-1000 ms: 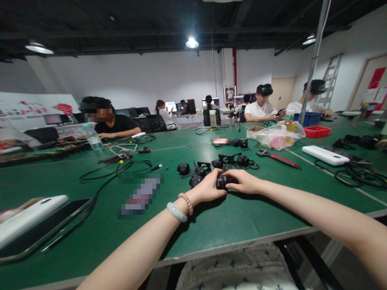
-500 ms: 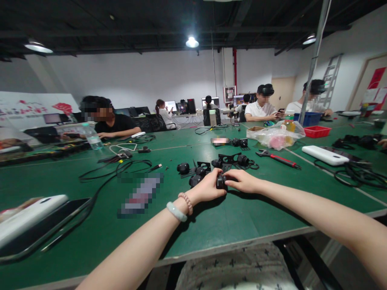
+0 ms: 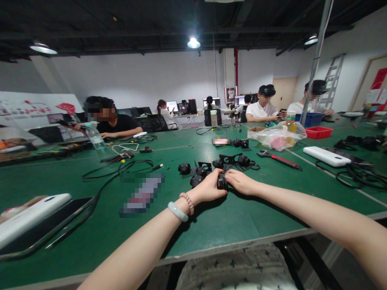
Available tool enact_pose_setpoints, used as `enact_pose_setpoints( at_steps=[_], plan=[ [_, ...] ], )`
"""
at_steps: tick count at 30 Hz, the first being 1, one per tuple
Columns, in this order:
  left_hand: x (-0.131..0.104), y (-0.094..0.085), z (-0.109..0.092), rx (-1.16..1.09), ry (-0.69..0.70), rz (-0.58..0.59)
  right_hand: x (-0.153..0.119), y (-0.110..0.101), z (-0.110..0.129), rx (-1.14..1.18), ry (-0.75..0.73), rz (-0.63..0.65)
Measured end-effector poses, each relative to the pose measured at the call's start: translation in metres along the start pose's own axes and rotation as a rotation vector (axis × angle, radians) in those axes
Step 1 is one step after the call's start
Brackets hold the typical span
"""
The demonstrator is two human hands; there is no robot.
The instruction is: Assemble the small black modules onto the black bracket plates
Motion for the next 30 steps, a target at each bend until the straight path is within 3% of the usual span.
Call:
enact_pose_setpoints(
  at_steps=[12,20,30],
  plan=[
    [0.0,-0.002,-0.001,0.005,0.016,-0.02,-0.001,-0.008,0.008,0.002,0.014,-0.091],
    [-0.001,-0.003,-0.005,-0.009,0.012,-0.01,-0.008,-0.016,0.015,0.071,-0.093,-0.017],
    [-0.003,-0.005,-0.007,-0.027,0.018,-0.003,-0.006,-0.014,0.015,0.045,-0.097,-0.004]
  ],
)
Point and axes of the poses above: each hand's wrist, its own x-axis towards the middle knuckle, its own y-axis out of the palm, z = x × y, the point moved 2 cm from there along x, towards the middle knuckle, and after that the axes turned 10 degrees about x, right-handed, at the moved point
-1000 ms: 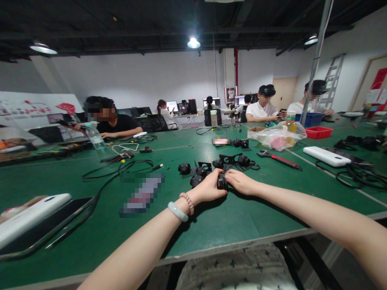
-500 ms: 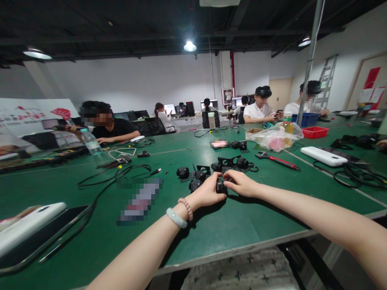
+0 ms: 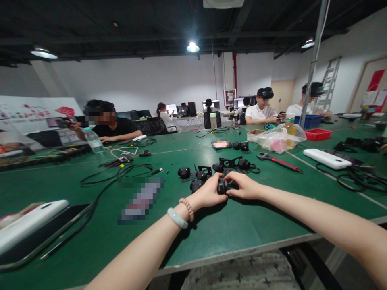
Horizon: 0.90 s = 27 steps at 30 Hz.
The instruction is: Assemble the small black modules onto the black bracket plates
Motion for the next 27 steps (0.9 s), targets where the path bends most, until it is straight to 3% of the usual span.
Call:
enact_pose_setpoints(
  at_steps=[27],
  plan=[
    [0.001,0.002,0.003,0.02,-0.022,-0.011,0.002,0.003,-0.013,-0.033,0.069,0.019]
  ],
)
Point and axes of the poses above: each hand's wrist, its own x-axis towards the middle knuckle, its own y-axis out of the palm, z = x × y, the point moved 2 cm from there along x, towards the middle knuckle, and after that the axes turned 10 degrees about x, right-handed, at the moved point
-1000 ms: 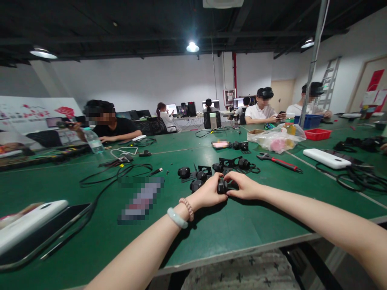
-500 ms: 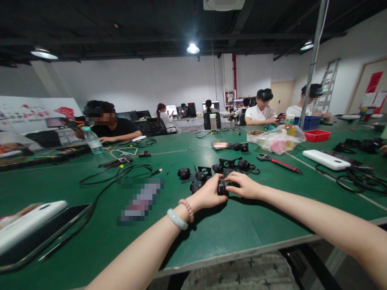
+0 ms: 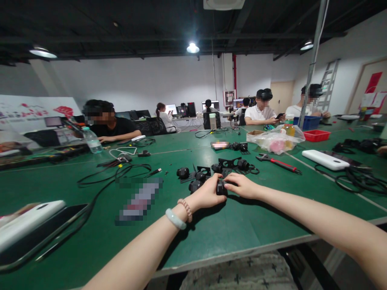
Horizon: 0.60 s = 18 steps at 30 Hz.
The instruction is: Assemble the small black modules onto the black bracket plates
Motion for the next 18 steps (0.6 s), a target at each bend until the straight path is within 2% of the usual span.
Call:
enact_pose_setpoints(
  at_steps=[4,8,18],
  plan=[
    [0.001,0.0,0.0,-0.005,-0.004,-0.003,0.004,0.006,-0.001,-0.024,0.012,0.004],
    [0.001,0.0,-0.002,-0.008,-0.019,0.003,0.006,0.012,-0.005,-0.017,0.053,-0.045],
    [0.0,-0.001,-0.002,-0.002,-0.016,-0.003,0.011,0.014,-0.019,0.058,0.15,-0.123]
  ],
)
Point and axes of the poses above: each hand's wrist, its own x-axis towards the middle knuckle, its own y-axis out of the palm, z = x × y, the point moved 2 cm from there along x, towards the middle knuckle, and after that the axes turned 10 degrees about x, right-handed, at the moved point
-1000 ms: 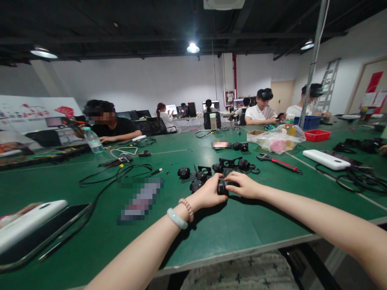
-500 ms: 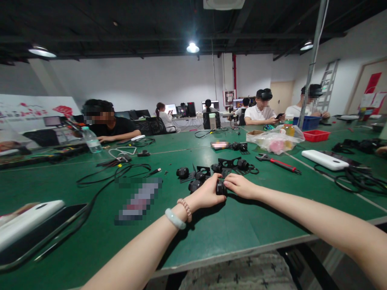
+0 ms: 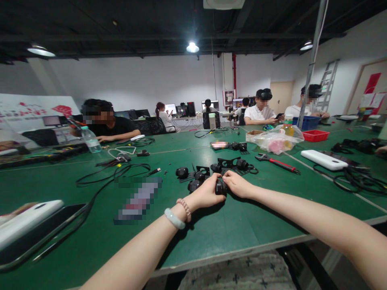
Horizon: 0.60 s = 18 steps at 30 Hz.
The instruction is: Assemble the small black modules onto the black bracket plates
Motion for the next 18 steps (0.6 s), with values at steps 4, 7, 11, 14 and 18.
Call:
enact_pose_setpoints(
  at_steps=[4,7,11,14,18],
  plan=[
    [0.0001,0.0,0.001,-0.003,0.003,0.001,0.0047,-0.0008,-0.0015,-0.029,-0.023,0.003],
    [0.0002,0.0,0.0019,-0.006,0.017,0.003,0.005,-0.0018,0.0001,-0.063,-0.05,0.02],
    [0.0002,0.0004,0.0034,0.001,0.013,-0.003,0.004,-0.0027,0.0018,-0.13,-0.084,0.012],
    [0.0,0.0007,0.0033,-0.004,0.018,0.002,0.0029,-0.0032,0.0024,-0.177,-0.106,-0.001],
    [-0.0001,0.0003,0.0021,-0.004,0.021,0.009,-0.0012,-0.005,0.0055,-0.2,-0.141,0.025]
  ],
)
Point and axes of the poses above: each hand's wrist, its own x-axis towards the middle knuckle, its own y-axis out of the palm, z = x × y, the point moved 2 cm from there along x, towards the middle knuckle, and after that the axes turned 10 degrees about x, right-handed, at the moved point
